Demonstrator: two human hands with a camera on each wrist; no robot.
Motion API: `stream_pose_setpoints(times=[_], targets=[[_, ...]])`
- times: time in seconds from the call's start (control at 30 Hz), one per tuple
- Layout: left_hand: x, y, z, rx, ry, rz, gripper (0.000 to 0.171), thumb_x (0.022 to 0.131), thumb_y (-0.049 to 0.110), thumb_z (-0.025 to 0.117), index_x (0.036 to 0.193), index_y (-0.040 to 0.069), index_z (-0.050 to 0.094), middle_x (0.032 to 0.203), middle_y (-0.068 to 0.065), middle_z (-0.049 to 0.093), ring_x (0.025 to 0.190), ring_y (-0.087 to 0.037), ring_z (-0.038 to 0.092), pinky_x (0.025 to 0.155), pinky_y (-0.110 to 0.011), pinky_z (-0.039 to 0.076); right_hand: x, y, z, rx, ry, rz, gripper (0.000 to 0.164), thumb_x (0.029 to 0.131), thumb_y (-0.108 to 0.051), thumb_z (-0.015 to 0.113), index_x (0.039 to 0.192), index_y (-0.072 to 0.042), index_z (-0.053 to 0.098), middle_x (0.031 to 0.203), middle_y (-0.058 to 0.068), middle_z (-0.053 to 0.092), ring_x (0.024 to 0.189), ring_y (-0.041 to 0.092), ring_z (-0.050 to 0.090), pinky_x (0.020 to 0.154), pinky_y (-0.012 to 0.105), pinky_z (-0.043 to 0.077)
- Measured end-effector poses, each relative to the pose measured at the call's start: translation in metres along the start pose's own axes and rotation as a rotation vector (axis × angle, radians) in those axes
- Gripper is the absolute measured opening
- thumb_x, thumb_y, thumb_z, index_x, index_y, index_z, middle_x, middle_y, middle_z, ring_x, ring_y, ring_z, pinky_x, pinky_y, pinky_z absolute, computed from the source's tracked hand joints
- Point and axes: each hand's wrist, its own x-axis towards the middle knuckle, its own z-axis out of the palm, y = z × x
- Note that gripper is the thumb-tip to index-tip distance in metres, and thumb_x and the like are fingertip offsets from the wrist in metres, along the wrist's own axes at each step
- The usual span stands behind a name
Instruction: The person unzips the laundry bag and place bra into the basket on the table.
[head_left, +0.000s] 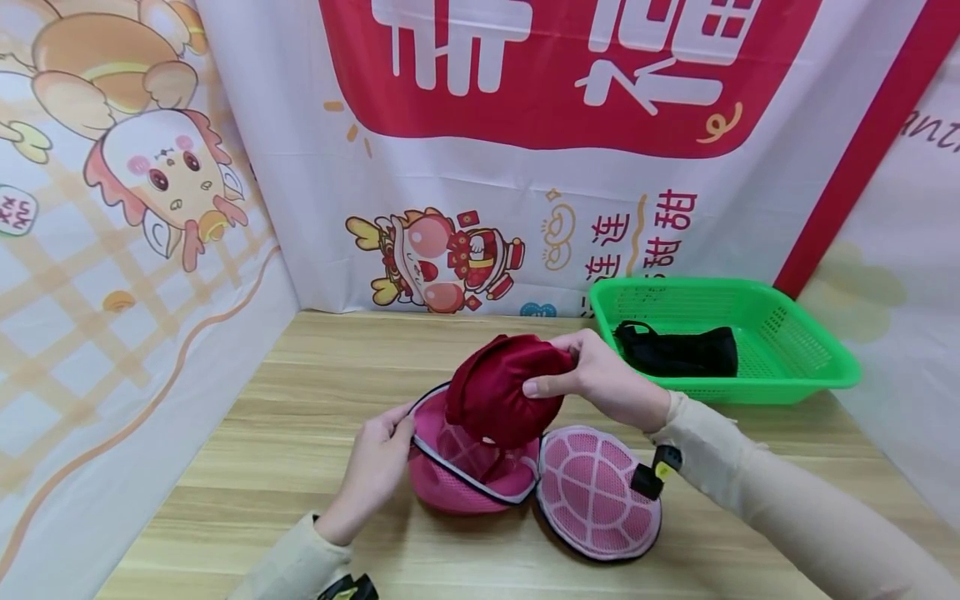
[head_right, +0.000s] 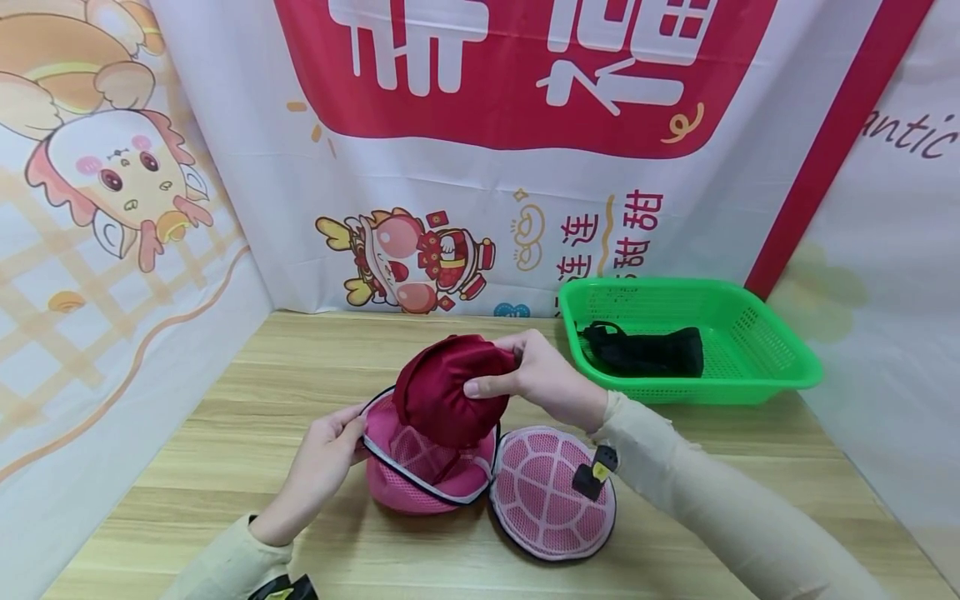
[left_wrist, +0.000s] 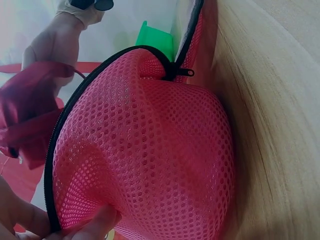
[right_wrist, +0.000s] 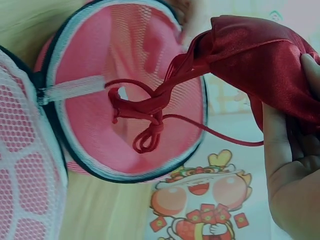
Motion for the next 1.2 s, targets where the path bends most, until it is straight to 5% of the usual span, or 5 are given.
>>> stream_pose_setpoints(times=[0.37,1.2], targets=[[-0.001,0.002,0.001,-0.041,-0.022,0.002,0.034,0.101,0.002,0.045,0.129,-0.012,0.056,0.107,-0.023,0.067,0.091,-0.026,0.069,0.075,-0.025,0.057,-0.018,-0.022,-0.017,0.040,0.006,-0.128,0.023,0.089,-0.005,0.073,0.110,0.002,0.071,0.104,0.023,0.069,0.098,0.034,0.065,0.085,0.044,0.055],[-0.001,0.003,0.000,-0.043,-0.023,-0.020,0.035,0.101,0.003,0.044,0.130,-0.012,0.055,0.106,-0.022,0.067,0.088,-0.023,0.069,0.073,-0.025,0.057,-0.048,-0.053,-0.069,0.116,0.108,-0.168,0.027,0.095,0.004,0.060,0.122,0.005,0.064,0.118,0.020,0.063,0.107,0.031,0.061,0.088,0.041,0.055]])
